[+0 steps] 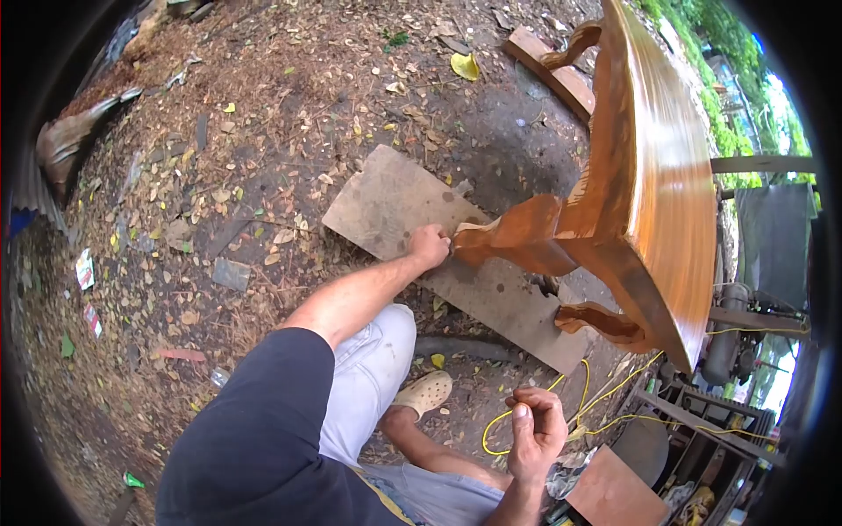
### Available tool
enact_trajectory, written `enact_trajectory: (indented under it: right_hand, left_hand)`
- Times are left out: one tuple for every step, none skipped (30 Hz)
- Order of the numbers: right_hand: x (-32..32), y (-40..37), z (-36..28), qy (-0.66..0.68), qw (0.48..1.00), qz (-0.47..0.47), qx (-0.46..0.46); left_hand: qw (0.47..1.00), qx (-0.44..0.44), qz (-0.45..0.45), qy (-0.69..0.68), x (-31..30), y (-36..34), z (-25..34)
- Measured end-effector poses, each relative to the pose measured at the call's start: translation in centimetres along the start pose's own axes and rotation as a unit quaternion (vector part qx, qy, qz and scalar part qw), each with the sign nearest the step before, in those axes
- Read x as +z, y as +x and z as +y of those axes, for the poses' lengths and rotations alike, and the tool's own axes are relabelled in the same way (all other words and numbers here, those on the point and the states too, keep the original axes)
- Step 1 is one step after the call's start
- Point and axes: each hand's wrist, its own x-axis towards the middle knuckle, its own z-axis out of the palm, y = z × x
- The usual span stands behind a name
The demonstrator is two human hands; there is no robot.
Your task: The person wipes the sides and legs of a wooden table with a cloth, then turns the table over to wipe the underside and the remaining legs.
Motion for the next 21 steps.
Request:
enact_trajectory:
  right_hand:
    - [0.0, 0.1, -0.1, -0.001, 1.0, 0.001, 0.0]
    - [0.0, 0.0, -0.1, -0.002, 1.0, 0.002, 0.005]
    - [0.0, -0.1, -0.2, -0.005, 1.0, 0.0, -0.001]
    - [0.0, 0.0, -0.3, -0.007, 1.0, -0.002, -0.009]
    - [0.0, -0.1, -0.3, -0.009, 1.0, -0.005, -0.013]
    - [0.2, -0.2, -0.3, -0.007, 1.0, -0.007, -0.009]
    - [0.3, -0.3, -0.4, -0.005, 1.0, -0.009, -0.006]
    - [0.3, -0.3, -0.5, -0.004, 1.0, -0.01, -0.005]
    - [0.2, -0.3, -0.5, -0.004, 1.0, -0.007, 0.001]
    - [0.3, -0.2, -0.4, -0.003, 1.0, -0.004, 0.005]
    - [0.3, -0.3, -0.3, -0.002, 1.0, 0.0, 0.01]
    - [0.3, -0.3, -0.1, -0.004, 1.0, 0.002, 0.009]
    - [0.2, -0.3, 0.2, -0.005, 1.0, 0.005, 0.008]
    - [0.2, -0.5, 0.3, -0.007, 1.0, 0.007, 0.008]
    - [0.2, -0.5, 0.1, -0.003, 1.0, 0.006, 0.009]
    - [0.3, -0.5, -0.1, 0.0, 1.0, 0.005, 0.009]
    - [0.3, -0.5, -0.2, 0.004, 1.0, 0.002, 0.01]
    - [0.2, -0.5, -0.2, -0.002, 1.0, -0.001, -0.003]
    - [0.1, -0.6, -0.1, -0.007, 1.0, -0.004, -0.015]
    - [0.1, -0.5, 0.0, -0.012, 0.999, -0.009, -0.029]
    - [0.2, -0.5, 0.0, -0.01, 1.0, -0.007, -0.021]
  left_hand:
    - [1.0, 0.0, 0.001, 0.004, -0.1, 0.2, 0.2]
    - [1.0, -0.003, 0.0, 0.009, 0.0, 0.1, 0.1]
    - [1.0, 0.012, -0.006, 0.012, -0.3, -0.5, 0.6]
    - [0.999, 0.027, -0.011, 0.015, -1.2, -1.2, 1.7]
    - [0.999, 0.04, -0.016, 0.018, -1.6, -1.7, 2.2]
    - [0.997, 0.072, -0.002, 0.025, -1.3, -1.7, 1.9]
    - [0.994, 0.105, 0.013, 0.03, -0.7, -1.6, 1.8]
    - [0.989, 0.14, 0.028, 0.034, -0.3, -1.5, 1.8]
    - [0.988, 0.148, 0.037, 0.034, 0.1, -1.2, 1.5]
    - [0.986, 0.156, 0.047, 0.034, 0.5, -1.0, 1.2]
    - [0.984, 0.165, 0.057, 0.035, 0.8, -0.7, 0.8]
    - [0.987, 0.148, 0.04, 0.04, 0.5, -0.5, 0.9]
    - [0.99, 0.132, 0.023, 0.045, 0.0, -0.2, 0.9]
    - [0.992, 0.114, 0.005, 0.051, -0.3, -0.1, 0.7]
    - [0.994, 0.095, -0.001, 0.055, -0.5, -0.1, 0.7]
    - [0.995, 0.075, -0.007, 0.058, -0.7, -0.1, 0.6]
    - [0.997, 0.054, -0.013, 0.062, -0.7, -0.1, 0.5]
    - [0.997, 0.047, -0.013, 0.056, -0.9, -0.4, 1.0]
    - [0.998, 0.039, -0.013, 0.05, -1.2, -0.9, 1.6]
    - [0.998, 0.031, -0.011, 0.045, -1.4, -1.1, 2.1]
    - [0.999, 0.03, -0.007, 0.041, -1.2, -0.8, 2.0]
